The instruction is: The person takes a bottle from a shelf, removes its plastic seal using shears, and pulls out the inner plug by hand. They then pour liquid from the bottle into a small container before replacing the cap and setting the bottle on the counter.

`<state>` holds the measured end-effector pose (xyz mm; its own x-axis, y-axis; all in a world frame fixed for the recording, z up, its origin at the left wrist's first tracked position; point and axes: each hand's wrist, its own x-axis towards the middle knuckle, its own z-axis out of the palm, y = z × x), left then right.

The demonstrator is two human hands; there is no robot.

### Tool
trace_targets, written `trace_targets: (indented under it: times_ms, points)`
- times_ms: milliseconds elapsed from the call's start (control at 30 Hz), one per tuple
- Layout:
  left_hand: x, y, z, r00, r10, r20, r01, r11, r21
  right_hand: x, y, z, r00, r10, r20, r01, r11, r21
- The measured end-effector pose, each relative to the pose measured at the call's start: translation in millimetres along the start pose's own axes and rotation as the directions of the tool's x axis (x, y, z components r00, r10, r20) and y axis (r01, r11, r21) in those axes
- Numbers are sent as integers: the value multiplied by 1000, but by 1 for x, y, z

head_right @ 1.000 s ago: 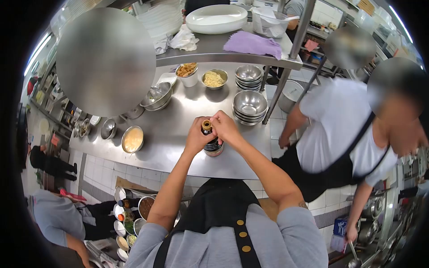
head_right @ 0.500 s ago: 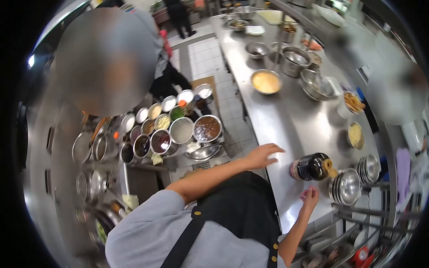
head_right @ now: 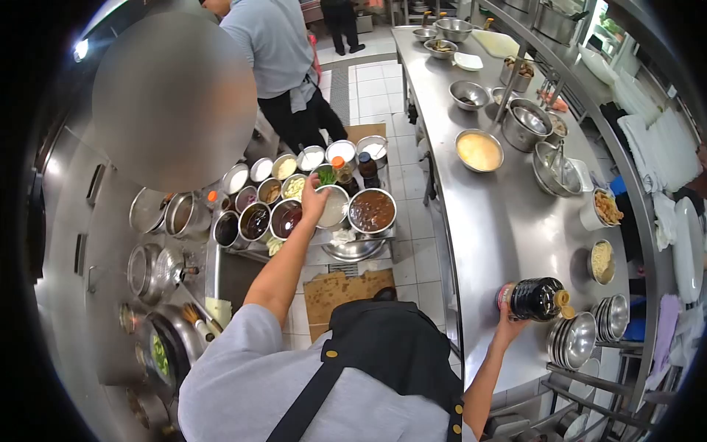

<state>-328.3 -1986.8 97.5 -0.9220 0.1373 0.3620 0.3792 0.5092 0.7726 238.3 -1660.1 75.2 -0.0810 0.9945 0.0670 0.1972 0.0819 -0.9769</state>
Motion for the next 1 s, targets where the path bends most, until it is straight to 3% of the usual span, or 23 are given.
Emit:
trace_targets:
  times_ms: [100,167,267,300,367,433,567,633,700,800,833,900,933,967,1000]
  points:
    - [29,-4,6,999,-7,42,5,1000,27,1,-6,6,1000,14,-10,-14,999,32]
    - [42,-3,15,986,-30,166,13,995,99,3,-8,4,996,86,-35,-86,996,2]
    - [56,-12,32,955,-84,285,44,988,146,11,61,-23,997,54,-59,-56,998,-38]
    - [58,-15,38,938,-104,332,44,982,183,-1,41,-22,996,47,-73,-51,998,-42]
    - [62,-12,44,937,-86,339,19,981,195,-40,-13,-20,940,339,-41,-340,920,-194]
    - [65,-2,46,921,-115,373,38,978,207,-57,8,-29,906,417,69,-398,897,-190]
    - [66,-6,58,950,-79,301,5,971,238,-95,5,-16,899,424,108,-387,887,-252]
    - [68,-2,53,958,-39,284,-24,976,216,-107,-6,-6,897,399,191,-311,876,-370]
    - [71,4,47,974,21,225,-60,984,168,-118,-33,9,905,390,171,-304,872,-384]
    - [79,33,27,963,87,255,-125,983,137,-119,-72,33,907,213,362,-31,893,-449]
    - [76,49,19,954,251,165,-245,968,-59,-116,-73,34,915,139,379,69,872,-485]
    - [72,69,13,932,334,143,-335,942,-19,-115,-117,51,922,183,340,16,863,-505]
    - [61,106,-1,951,228,208,-218,974,-70,-114,-122,55,924,173,342,1,891,-454]
    - [58,115,1,921,319,224,-281,942,-183,-110,-121,55,927,-42,374,213,877,-430]
    - [47,129,2,892,409,194,-338,887,-313,-109,-128,58,914,-197,355,288,931,-224]
